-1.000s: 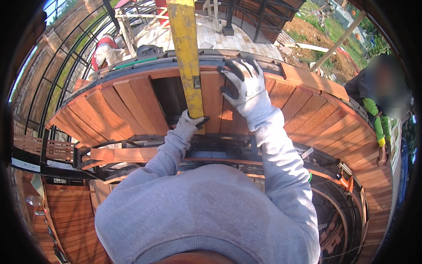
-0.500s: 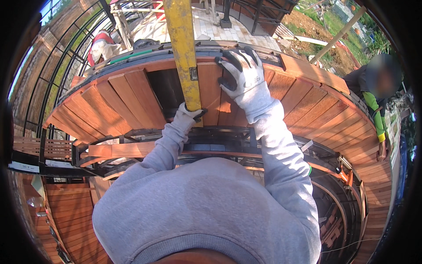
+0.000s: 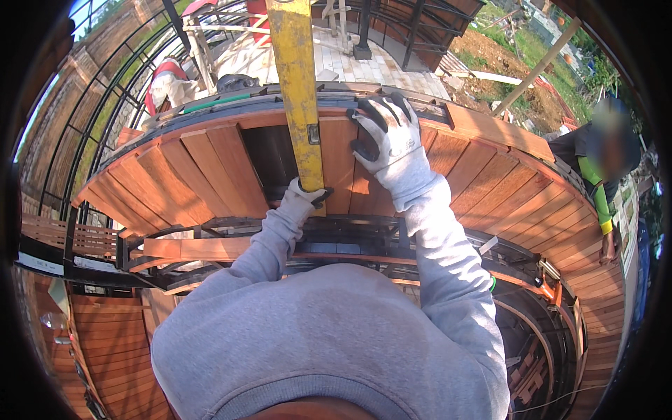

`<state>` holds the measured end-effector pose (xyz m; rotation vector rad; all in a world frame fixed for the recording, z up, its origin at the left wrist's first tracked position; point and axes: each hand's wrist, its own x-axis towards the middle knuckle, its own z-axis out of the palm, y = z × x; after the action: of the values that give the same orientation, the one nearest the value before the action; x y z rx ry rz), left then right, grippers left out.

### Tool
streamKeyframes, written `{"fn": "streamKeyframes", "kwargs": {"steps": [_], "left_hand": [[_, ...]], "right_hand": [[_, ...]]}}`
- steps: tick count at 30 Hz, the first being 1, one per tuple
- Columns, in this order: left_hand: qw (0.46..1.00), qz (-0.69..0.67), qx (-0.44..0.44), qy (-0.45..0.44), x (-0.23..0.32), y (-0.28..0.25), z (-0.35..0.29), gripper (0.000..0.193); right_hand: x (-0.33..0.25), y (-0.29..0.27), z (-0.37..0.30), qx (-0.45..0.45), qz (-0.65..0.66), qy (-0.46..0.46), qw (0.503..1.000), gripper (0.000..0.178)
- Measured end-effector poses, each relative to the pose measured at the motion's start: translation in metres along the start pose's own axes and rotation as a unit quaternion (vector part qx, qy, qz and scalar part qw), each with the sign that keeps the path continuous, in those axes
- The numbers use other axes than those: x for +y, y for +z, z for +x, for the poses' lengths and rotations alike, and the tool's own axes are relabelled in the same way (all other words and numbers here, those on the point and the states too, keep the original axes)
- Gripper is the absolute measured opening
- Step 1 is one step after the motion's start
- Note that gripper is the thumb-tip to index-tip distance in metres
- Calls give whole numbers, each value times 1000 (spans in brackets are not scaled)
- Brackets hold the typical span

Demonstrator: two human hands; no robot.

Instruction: The person installs wooden planks onto a curved deck structure. They position each plank, check alignment with a spirit level, and fasten it using a nail gun. The process is repeated for multiple planks along the curved edge.

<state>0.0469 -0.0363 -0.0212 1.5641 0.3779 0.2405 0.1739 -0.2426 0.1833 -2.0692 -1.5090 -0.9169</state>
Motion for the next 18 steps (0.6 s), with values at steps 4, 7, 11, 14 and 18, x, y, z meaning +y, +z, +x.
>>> {"fn": "streamKeyframes", "kwargs": {"steps": [4, 7, 11, 14, 18], "left_hand": [[1000, 19, 1, -1, -1, 0, 1, 45], [1000, -1, 5, -1, 0, 2, 1, 43], [1000, 16, 5, -7, 5, 2, -1, 41], [1000, 2, 3, -10, 0, 1, 1, 41], [1000, 11, 5, 4, 7, 2, -3, 41]], "right_hand": [[1, 1, 1, 3, 1, -3, 1000, 68], [0, -1, 2, 9, 2, -7, 1000, 67], [-7, -1, 3, 9, -4, 11, 1000, 67], [-4, 5, 0, 14, -5, 22, 1000, 67], [-2, 11, -1, 2, -28, 37, 999, 72]]}}
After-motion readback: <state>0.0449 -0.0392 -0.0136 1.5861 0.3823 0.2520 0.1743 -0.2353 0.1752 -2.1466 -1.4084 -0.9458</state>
